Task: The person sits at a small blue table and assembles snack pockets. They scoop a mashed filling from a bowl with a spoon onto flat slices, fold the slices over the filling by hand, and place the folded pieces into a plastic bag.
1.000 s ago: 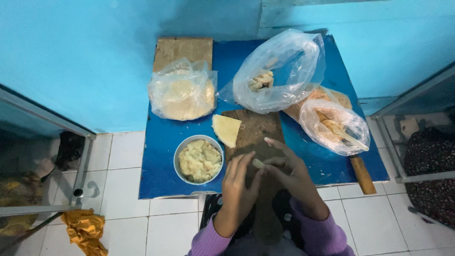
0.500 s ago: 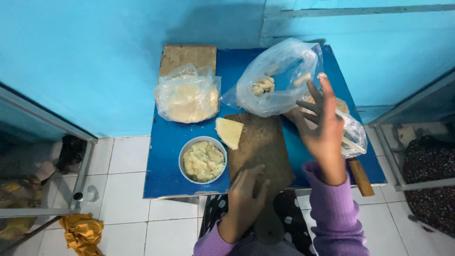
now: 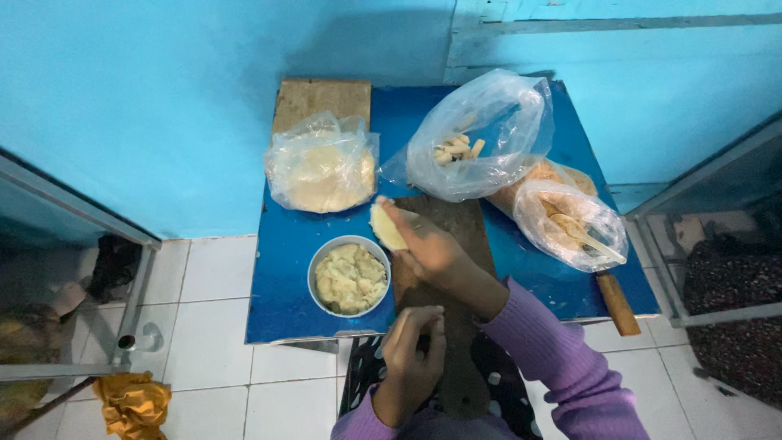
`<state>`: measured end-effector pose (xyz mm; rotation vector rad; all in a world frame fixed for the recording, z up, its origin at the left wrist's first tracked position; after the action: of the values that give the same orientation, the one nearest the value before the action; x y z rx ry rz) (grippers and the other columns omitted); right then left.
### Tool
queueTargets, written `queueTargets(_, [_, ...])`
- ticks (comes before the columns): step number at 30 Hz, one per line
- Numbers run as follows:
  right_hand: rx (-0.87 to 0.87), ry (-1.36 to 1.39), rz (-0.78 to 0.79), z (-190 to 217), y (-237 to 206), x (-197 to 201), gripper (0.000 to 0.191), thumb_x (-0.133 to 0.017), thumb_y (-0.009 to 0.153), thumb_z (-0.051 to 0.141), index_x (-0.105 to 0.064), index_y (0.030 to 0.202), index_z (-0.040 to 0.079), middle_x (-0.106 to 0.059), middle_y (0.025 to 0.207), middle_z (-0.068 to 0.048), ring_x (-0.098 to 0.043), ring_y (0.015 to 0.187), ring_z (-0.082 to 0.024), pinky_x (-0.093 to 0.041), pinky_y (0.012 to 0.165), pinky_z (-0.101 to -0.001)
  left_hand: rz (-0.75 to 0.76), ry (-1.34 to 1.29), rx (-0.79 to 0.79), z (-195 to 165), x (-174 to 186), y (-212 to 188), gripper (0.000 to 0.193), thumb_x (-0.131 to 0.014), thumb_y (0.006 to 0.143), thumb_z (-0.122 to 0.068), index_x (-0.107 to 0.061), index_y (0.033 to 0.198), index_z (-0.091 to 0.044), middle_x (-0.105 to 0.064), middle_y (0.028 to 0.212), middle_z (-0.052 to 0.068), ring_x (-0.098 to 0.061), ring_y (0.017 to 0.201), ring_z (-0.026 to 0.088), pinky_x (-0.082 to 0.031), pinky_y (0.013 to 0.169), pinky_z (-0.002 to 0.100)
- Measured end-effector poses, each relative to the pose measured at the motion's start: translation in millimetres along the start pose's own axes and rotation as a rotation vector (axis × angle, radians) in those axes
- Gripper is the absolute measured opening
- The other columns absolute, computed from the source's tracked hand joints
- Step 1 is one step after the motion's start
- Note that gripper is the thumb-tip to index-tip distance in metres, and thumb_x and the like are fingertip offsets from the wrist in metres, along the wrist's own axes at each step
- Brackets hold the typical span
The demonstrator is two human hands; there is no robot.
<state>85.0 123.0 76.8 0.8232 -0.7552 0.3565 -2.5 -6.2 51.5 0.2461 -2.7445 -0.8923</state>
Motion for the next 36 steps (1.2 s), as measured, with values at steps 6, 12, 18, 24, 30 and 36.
queueTargets(6, [-0.015,-0.223,0.009,-19,1,-17,0.08,-0.064,0.092,0.001,-0.031,0.164,0.013,-0.071,0.122,-0.019,-0.072,0.097,-0.034,-0.058,0.084,-0.0419,0.026,-0.133,0.126,22,-9,-8,0.018,-0.067,0.09,0.007,-0.067,0.106,0.0,-0.07,0.099,0.011,-0.073,0.085,0.019,-0.059,0.073,0.027])
queueTargets(12, [-0.329,0.07,-0.179,-29,-65,22,0.086,-0.076,0.086,0.01,-0.028,0.157,0.007,-0.076,0.109,-0.014,-0.076,0.092,-0.027,-0.06,0.078,-0.0351,-0.05,-0.773,0.556,72,-26,-13,0.033,-0.054,0.096,-0.003,-0.053,0.128,-0.003,-0.066,0.12,0.003,-0.066,0.107,0.013,-0.054,0.089,0.027])
queueTargets(18, [-0.048,0.046,-0.329,38,-122,24,0.09,-0.081,0.085,0.0,-0.026,0.156,0.009,-0.072,0.122,-0.017,-0.075,0.111,-0.032,-0.06,0.092,-0.0387,-0.078,-0.698,0.469,81,-27,-21,0.031,-0.062,0.098,0.001,-0.05,0.127,0.002,-0.063,0.116,0.009,-0.061,0.107,0.013,-0.049,0.092,0.026])
queueTargets(24, [-0.229,0.427,-0.347,42,-131,37,0.11,-0.088,0.072,0.004,-0.018,0.157,0.006,-0.07,0.114,-0.016,-0.07,0.109,-0.028,-0.054,0.097,-0.0375,0.131,-0.459,0.55,73,-38,-27,0.026,-0.065,0.092,0.009,-0.063,0.117,0.003,-0.062,0.09,0.01,-0.056,0.074,0.011,-0.045,0.064,0.025])
queueTargets(30, [-0.617,0.519,-0.412,22,-142,32,0.093,-0.078,0.08,-0.005,-0.028,0.156,0.007,-0.076,0.102,-0.012,-0.075,0.097,-0.016,-0.063,0.081,-0.0286,0.142,-0.182,0.284,56,-29,-19,0.025,-0.067,0.081,0.014,-0.059,0.1,0.0,-0.053,0.082,0.003,-0.049,0.072,0.007,-0.042,0.061,0.022])
queueTargets(36, [-0.708,0.399,-0.371,18,-143,29,0.087,-0.079,0.081,-0.003,-0.032,0.154,0.01,-0.081,0.098,-0.008,-0.078,0.088,-0.015,-0.062,0.075,-0.0274,0.18,-0.238,0.311,55,-27,-17,0.026,-0.069,0.081,0.014,-0.06,0.102,0.002,-0.064,0.087,0.005,-0.052,0.073,0.008,-0.045,0.064,0.022])
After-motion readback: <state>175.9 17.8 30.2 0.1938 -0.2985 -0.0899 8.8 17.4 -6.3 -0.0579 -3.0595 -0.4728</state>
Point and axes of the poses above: each hand's wrist, its own y-axis towards the middle knuckle, its own x-axis out of the back of the hand, z = x × y, the point moved 5 cm from there along y, towards the middle knuckle
